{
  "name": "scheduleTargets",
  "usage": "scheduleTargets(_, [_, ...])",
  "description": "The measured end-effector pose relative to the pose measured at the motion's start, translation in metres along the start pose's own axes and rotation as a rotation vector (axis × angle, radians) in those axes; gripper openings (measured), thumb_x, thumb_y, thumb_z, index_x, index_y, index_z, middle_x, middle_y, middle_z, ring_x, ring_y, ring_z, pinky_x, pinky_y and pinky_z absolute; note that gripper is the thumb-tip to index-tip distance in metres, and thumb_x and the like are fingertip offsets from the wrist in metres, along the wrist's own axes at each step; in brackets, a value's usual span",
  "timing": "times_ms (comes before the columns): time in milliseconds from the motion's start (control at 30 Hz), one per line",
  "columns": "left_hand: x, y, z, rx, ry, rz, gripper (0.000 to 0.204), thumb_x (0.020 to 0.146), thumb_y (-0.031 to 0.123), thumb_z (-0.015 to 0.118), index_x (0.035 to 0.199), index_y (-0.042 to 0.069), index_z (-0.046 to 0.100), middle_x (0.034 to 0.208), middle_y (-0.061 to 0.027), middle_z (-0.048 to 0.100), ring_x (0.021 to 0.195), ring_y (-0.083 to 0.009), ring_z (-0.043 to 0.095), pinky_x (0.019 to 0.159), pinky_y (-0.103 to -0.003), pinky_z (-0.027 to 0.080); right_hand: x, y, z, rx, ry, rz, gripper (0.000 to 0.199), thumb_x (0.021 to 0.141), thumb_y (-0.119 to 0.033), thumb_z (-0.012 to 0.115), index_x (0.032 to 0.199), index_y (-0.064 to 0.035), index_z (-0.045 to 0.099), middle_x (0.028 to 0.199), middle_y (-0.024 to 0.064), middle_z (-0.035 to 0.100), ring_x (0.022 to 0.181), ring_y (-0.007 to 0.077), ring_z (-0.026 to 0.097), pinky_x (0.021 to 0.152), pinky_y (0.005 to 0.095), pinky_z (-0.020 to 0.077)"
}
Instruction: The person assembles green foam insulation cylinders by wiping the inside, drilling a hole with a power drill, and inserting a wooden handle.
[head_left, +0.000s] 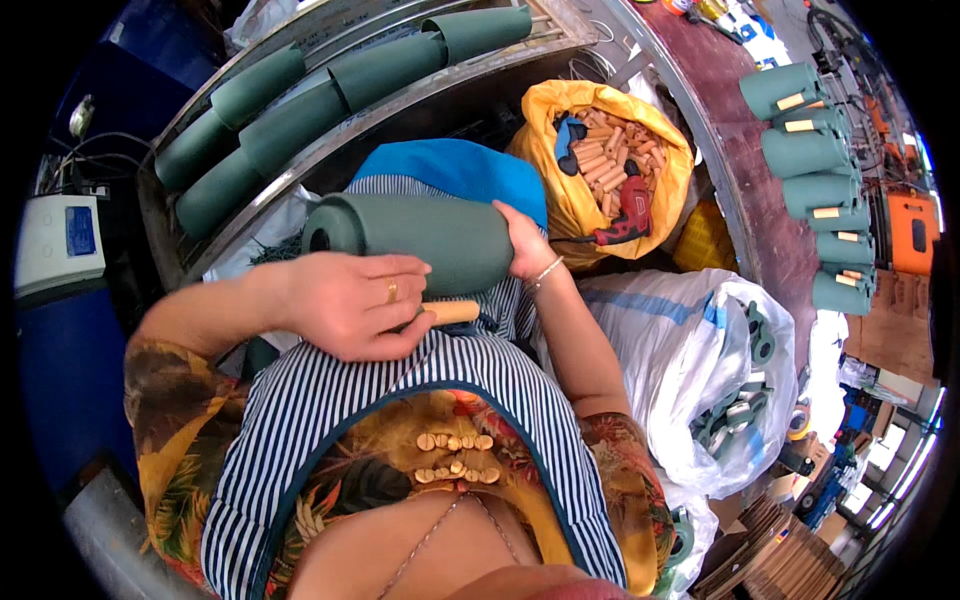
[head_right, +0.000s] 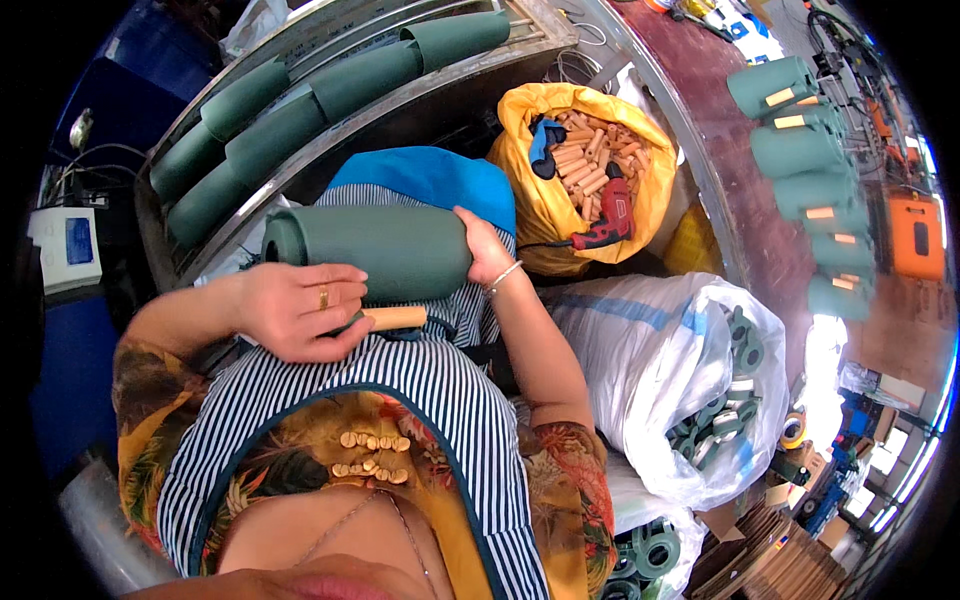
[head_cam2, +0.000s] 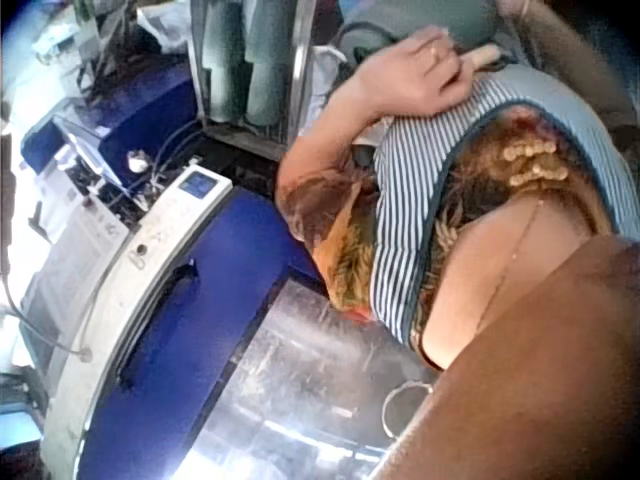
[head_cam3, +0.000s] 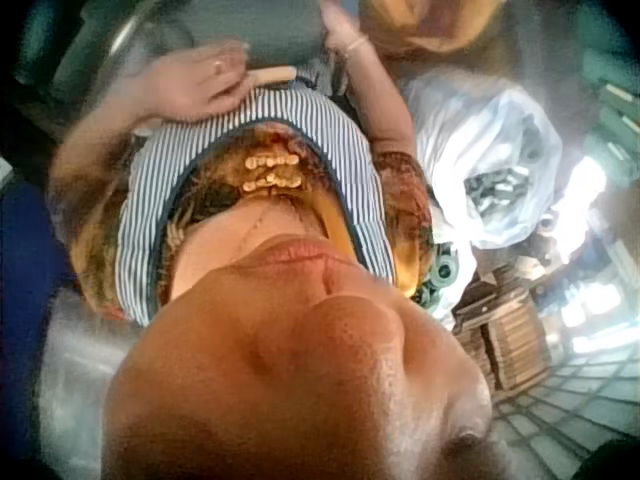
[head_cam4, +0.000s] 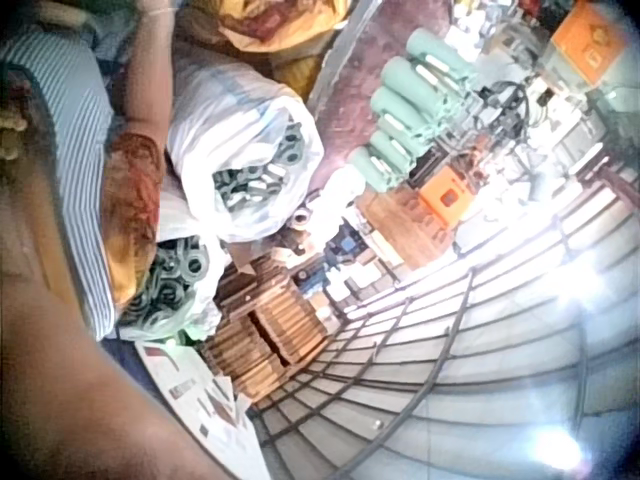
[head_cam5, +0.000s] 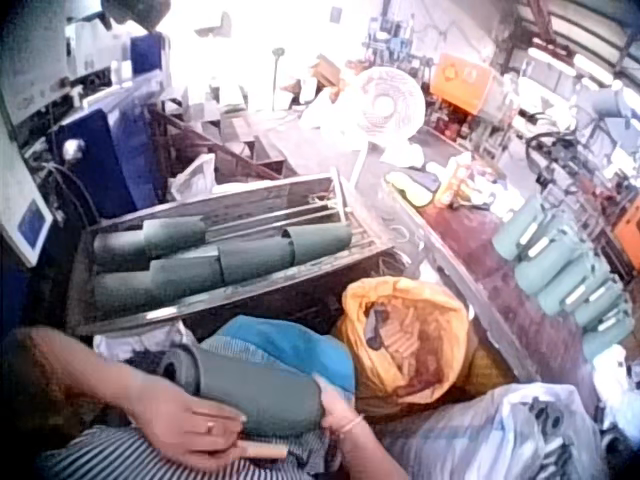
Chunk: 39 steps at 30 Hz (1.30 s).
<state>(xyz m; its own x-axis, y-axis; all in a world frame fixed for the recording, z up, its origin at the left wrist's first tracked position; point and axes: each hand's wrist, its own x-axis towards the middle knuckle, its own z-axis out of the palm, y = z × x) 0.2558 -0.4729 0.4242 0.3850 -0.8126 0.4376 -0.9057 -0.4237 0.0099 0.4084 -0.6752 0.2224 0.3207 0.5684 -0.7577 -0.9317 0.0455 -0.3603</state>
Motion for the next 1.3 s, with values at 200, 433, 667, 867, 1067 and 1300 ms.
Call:
scheduleTargets(200, [-0.037, -0.057, -0.001, -0.104, 0.075, -0.846, 0.025, 0.078, 0.014, 0.074, 0.1, 0.005, 0.066, 0.105, -0.0107, 0.069, 0.094, -0.0281, 0.067, 0.079, -0.036, 0.054, -0.055, -0.003, 0.019, 0.032, -0.167, -0.718, 0.066, 0.105, -0.05, 0.024, 0.139, 0.0035, 0.041, 0.14, 0.0157, 0.048, 0.13, 0.0254, 0.045, 0.112, 0.0393, 0.0326])
scheduleTargets(433, [-0.067, -0.069, 0.041, -1.237, 0.692, -1.754, 0.028, 0.088, 0.007, 0.065, 0.115, 0.0, 0.057, 0.091, -0.0054, 0.064, 0.087, -0.0148, 0.064, 0.081, -0.029, 0.052, -0.087, -0.016, 0.006, -0.686, 0.035, -1.283, 0.061, 0.104, -0.04, 0.03, 0.142, 0.0072, 0.038, 0.138, 0.0179, 0.049, 0.13, 0.0265, 0.044, 0.111, 0.0349, 0.0286])
scheduleTargets(667, [0.053, -0.029, 0.011, 0.025, -0.101, 0.206, 0.017, 0.072, 0.013, 0.063, 0.085, 0.003, 0.062, 0.077, -0.007, 0.06, 0.078, -0.0205, 0.062, 0.087, -0.036, 0.056, -0.008, -0.038, -0.031, -0.123, -0.041, -0.029, 0.029, 0.098, -0.026, 0.054, 0.104, 0.0006, 0.063, 0.1, 0.0123, 0.067, 0.092, 0.022, 0.064, 0.084, 0.0344, 0.0513])
scheduleTargets(867, [0.086, -0.086, 0.011, 0.144, -0.233, 0.063, 0.021, 0.066, 0.017, 0.063, 0.086, 0.008, 0.06, 0.077, -0.0063, 0.059, 0.081, -0.0239, 0.062, 0.087, -0.04, 0.055, -0.106, -0.044, 0.015, -0.922, -0.424, -1.155, 0.043, 0.094, -0.041, 0.058, 0.105, 0.0003, 0.059, 0.097, 0.0154, 0.06, 0.092, 0.0296, 0.062, 0.082, 0.0389, 0.0488])
scheduleTargets(1067, [0.177, -0.133, 0.036, 0.296, 0.2, 0.03, 0.029, 0.076, 0.019, 0.065, 0.105, 0.013, 0.064, 0.123, -0.0053, 0.061, 0.107, -0.0251, 0.06, 0.1, -0.044, 0.047, -0.153, -0.078, -0.008, -0.424, 0.231, -1.267, 0.025, 0.098, -0.016, 0.054, 0.119, -0.004, 0.05, 0.099, 0.0051, 0.065, 0.073, 0.0049, 0.055, 0.062, 0.019, 0.0445])
scheduleTargets(1300, [0.056, -0.141, 0.058, 0.201, -0.086, -0.405, 0.03, 0.073, 0.011, 0.068, 0.102, 0.008, 0.064, 0.119, -0.0096, 0.062, 0.108, -0.03, 0.059, 0.094, -0.043, 0.048, -0.202, -0.249, -0.183, -0.353, 0.98, -1.553, 0.029, 0.103, -0.031, 0.049, 0.109, -0.0031, 0.053, 0.087, 0.0083, 0.067, 0.075, 0.0134, 0.055, 0.075, 0.0301, 0.0445])
